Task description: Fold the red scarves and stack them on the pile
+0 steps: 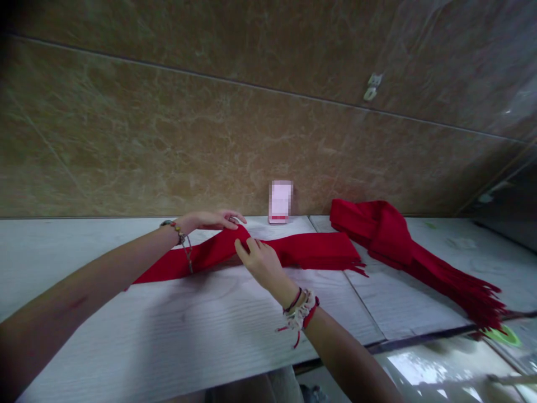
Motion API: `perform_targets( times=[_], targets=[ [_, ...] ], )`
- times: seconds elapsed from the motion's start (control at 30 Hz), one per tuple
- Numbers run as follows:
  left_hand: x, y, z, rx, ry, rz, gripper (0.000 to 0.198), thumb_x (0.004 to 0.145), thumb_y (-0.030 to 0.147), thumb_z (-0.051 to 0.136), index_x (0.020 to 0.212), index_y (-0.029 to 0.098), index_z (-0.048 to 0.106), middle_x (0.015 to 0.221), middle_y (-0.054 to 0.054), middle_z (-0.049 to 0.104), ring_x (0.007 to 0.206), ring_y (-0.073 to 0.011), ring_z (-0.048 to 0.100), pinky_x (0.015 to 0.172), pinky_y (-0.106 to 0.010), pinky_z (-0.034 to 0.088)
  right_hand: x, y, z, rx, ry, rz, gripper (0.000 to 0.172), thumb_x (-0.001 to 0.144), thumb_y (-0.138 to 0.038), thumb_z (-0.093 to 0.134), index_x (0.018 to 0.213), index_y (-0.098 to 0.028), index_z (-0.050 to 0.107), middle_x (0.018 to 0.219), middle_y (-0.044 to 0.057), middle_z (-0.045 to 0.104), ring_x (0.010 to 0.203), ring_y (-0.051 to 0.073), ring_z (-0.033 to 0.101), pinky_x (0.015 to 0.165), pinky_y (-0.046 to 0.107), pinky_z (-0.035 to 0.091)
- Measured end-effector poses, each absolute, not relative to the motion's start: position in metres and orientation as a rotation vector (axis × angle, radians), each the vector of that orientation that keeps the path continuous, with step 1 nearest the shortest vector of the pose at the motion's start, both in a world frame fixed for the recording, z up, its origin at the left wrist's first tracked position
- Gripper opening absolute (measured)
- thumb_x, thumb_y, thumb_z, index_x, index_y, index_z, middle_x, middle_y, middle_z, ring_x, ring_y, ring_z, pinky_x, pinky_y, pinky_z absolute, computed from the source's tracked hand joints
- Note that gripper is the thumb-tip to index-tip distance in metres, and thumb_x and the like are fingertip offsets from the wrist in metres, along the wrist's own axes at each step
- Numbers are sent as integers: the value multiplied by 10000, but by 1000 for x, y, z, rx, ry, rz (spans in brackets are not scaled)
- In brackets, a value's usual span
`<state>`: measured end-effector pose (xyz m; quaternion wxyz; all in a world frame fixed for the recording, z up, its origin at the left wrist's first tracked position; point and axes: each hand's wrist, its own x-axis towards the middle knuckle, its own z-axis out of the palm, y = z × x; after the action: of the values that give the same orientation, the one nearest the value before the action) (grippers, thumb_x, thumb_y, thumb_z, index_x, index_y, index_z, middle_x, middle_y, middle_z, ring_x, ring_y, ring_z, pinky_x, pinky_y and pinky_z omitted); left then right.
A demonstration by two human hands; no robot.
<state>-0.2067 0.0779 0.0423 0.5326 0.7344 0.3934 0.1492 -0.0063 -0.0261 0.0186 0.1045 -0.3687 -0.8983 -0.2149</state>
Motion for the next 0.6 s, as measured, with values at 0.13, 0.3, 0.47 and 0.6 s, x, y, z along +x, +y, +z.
perform_targets(
  times=[0.13, 0.3, 0.47, 0.6],
  targets=[
    [-154, 85, 91, 1674, 763, 545, 374, 680, 245, 672, 1037, 172, 589, 953, -31, 612, 833, -119, 556, 719, -232, 419, 34, -24, 57, -1328, -2492, -600, 509, 854, -48, 292, 1315, -221, 421, 942, 106, 590, 723, 175, 587, 581, 256, 477],
    [-52, 102, 130, 1731, 726, 655, 337, 726, 195, 624, 1053, 125, 580, 981, -80, 613, 812, -127, 567, 728, -259, 432, 122, -9, 94, -1454, -2288, -615, 543, 824, -38, 299, 1312, -235, 432, 996, 97, 595, 817, 199, 590, 711, 298, 491],
    [31, 102, 103, 1984, 657, 734, 466, 817, 322, 513, 1235, 131, 440, 1170, -134, 540, 987, -174, 528, 853, -303, 404, 216, 12, 58, -1390, -2109, -528, 506, 796, -75, 297, 1220, -216, 533, 1067, 85, 609, 970, 220, 567, 861, 385, 476],
    [23, 79, 48, 2487, 730, 419, 812, 664, 434, 662, 1346, 167, 312, 1354, -154, 379, 1185, -287, 387, 997, -383, 288, 250, 17, -5, -1428, -2077, -330, 487, 759, -91, 294, 1127, -198, 595, 988, 84, 642, 944, 207, 589, 863, 389, 488]
  ],
)
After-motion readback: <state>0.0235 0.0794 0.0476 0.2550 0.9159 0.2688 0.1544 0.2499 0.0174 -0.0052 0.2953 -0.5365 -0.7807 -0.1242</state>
